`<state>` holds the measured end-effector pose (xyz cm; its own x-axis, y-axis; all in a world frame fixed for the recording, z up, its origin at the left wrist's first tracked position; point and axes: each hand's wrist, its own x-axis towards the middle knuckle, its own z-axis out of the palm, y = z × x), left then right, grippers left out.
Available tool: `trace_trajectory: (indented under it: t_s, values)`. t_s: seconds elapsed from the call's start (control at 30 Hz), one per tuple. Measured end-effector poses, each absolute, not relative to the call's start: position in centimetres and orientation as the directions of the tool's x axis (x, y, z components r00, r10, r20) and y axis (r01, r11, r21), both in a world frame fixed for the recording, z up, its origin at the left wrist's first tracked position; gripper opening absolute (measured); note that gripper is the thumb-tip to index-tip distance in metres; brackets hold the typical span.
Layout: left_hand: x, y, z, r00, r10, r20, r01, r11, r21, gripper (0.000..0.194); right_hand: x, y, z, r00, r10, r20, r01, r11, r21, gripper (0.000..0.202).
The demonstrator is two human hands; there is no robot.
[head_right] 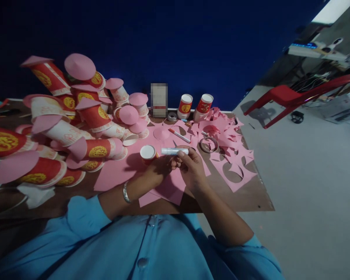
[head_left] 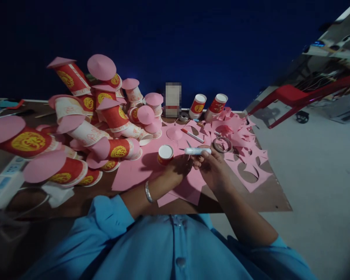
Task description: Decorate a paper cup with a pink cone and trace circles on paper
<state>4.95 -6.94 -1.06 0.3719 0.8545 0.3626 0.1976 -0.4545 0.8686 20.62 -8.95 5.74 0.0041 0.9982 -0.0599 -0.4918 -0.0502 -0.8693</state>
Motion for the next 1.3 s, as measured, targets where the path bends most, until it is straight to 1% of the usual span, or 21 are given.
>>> trace_trajectory:
  t_s: [0.07, 0.1, 0.17, 0.2, 0.23, 0.27, 0.3, 0.33, 0.37, 0.4, 0.47, 0.6, 0.7, 0.93, 1.03, 1.07, 1.13, 1.17, 1.2, 1.27, 1.3]
  values:
    - [4.7, -7.3, -0.4, 0.449, 0.843, 0.295, 0.268, -0.443, 0.856, 0.036, 20.7, -9.0, 5.9, 0.013, 0.997, -0.076, -0.505, -0.059, -0.861, 0.034]
    - [4.6, -7.6, 0.2, 0.462, 0.844, 0.272, 0.296, -0.436, 0.85, 0.033, 20.7, -9.0, 6.0, 0.017, 0.997, -0.077, -0.515, -0.057, -0.855, 0.033]
    - [4.4, -8.2, 1.6, 0.467, 0.851, 0.239, 0.327, -0.418, 0.847, 0.022, 20.6, -9.1, 6.0, 0.018, 0.997, -0.076, -0.525, -0.055, -0.85, 0.03]
    - [4.4, -8.6, 2.3, 0.416, 0.884, 0.215, 0.33, -0.367, 0.87, 0.015, 20.5, -9.1, 6.0, 0.017, 0.997, -0.075, -0.519, -0.055, -0.853, 0.029]
    - [4.3, -9.0, 3.1, 0.371, 0.906, 0.206, 0.325, -0.335, 0.884, 0.016, 20.4, -9.1, 5.9, 0.016, 0.997, -0.071, -0.509, -0.053, -0.859, 0.028]
    - [4.2, -9.3, 3.7, 0.33, 0.925, 0.19, 0.296, -0.292, 0.91, 0.022, 20.2, -9.1, 5.8, 0.016, 0.998, -0.065, -0.496, -0.049, -0.867, 0.028]
    - [4.2, -9.5, 4.4, 0.244, 0.962, 0.123, 0.152, -0.163, 0.975, 0.03, 20.0, -9.1, 5.6, 0.015, 0.998, -0.056, -0.482, -0.042, -0.875, 0.028]
    - [4.1, -9.7, 4.9, 0.203, 0.978, 0.051, 0.005, -0.053, 0.999, 0.04, 19.9, -9.2, 5.4, 0.012, 0.999, -0.044, -0.466, -0.034, -0.884, 0.029]
    - [4.0, -9.8, 5.2, 0.211, 0.977, -0.012, -0.098, 0.033, 0.995, 0.045, 19.7, -9.3, 5.2, 0.005, 0.999, -0.032, -0.448, -0.026, -0.894, 0.029]
    - [3.9, -9.8, 5.5, 0.208, 0.977, -0.052, -0.182, 0.091, 0.979, 0.043, 19.6, -9.4, 5.0, -0.008, 1.0, -0.019, -0.424, -0.02, -0.906, 0.029]
    - [3.7, -9.7, 5.8, 0.198, 0.977, -0.079, -0.278, 0.134, 0.951, 0.038, 19.6, -9.7, 4.6, -0.027, 1.0, 0.012, -0.362, 0.001, -0.932, 0.03]
    - [3.4, -9.5, 6.1, 0.155, 0.987, -0.049, -0.326, 0.098, 0.94, 0.032, 20.0, -10.4, 4.2, -0.009, 0.995, 0.097, -0.24, 0.092, -0.966, 0.034]
    - [3.2, -9.5, 6.4, 0.133, 0.991, -0.009, -0.311, 0.05, 0.949, 0.029, 20.3, -10.5, 4.0, -0.045, 0.994, 0.101, -0.196, 0.09, -0.976, 0.032]
    - [2.9, -9.1, 6.2, 0.136, 0.989, 0.061, -0.266, -0.023, 0.964, 0.02, 20.2, -9.9, 4.1, -0.127, 0.99, -0.054, -0.303, -0.09, -0.949, 0.036]
    - [2.8, -9.0, 6.1, 0.144, 0.988, 0.063, -0.232, -0.028, 0.972, 0.021, 20.0, -9.8, 4.2, -0.154, 0.983, -0.097, -0.343, -0.145, -0.928, 0.037]
    - [2.6, -9.1, 6.0, 0.154, 0.986, 0.055, -0.22, -0.02, 0.975, 0.024, 20.0, -9.7, 4.3, -0.149, 0.984, -0.098, -0.362, -0.146, -0.921, 0.036]
    - [2.1, -9.4, 5.8, 0.167, 0.985, 0.046, -0.184, -0.015, 0.983, 0.038, 20.1, -9.6, 4.6, -0.105, 0.991, -0.083, -0.408, -0.119, -0.905, 0.035]
    - [1.6, -9.6, 5.5, 0.159, 0.986, 0.054, -0.158, -0.029, 0.987, 0.045, 20.4, -9.4, 4.8, -0.069, 0.995, -0.069, -0.429, -0.092, -0.899, 0.034]
    - [1.0, -9.7, 5.2, 0.14, 0.987, 0.073, -0.113, -0.058, 0.992, 0.049, 20.7, -9.2, 5.1, -0.029, 0.998, -0.053, -0.447, -0.061, -0.893, 0.034]
    - [-0.3, -10.0, 4.2, 0.052, 0.99, 0.134, 0.013, -0.134, 0.991, 0.042, 21.7, -8.7, 5.7, 0.046, 0.999, -0.025, -0.468, -0.001, -0.884, 0.031]
    - [-1.0, -10.0, 3.6, -0.001, 0.986, 0.164, 0.072, -0.164, 0.984, 0.042, 22.2, -8.3, 6.0, 0.075, 0.997, -0.016, -0.475, 0.021, -0.88, 0.03]
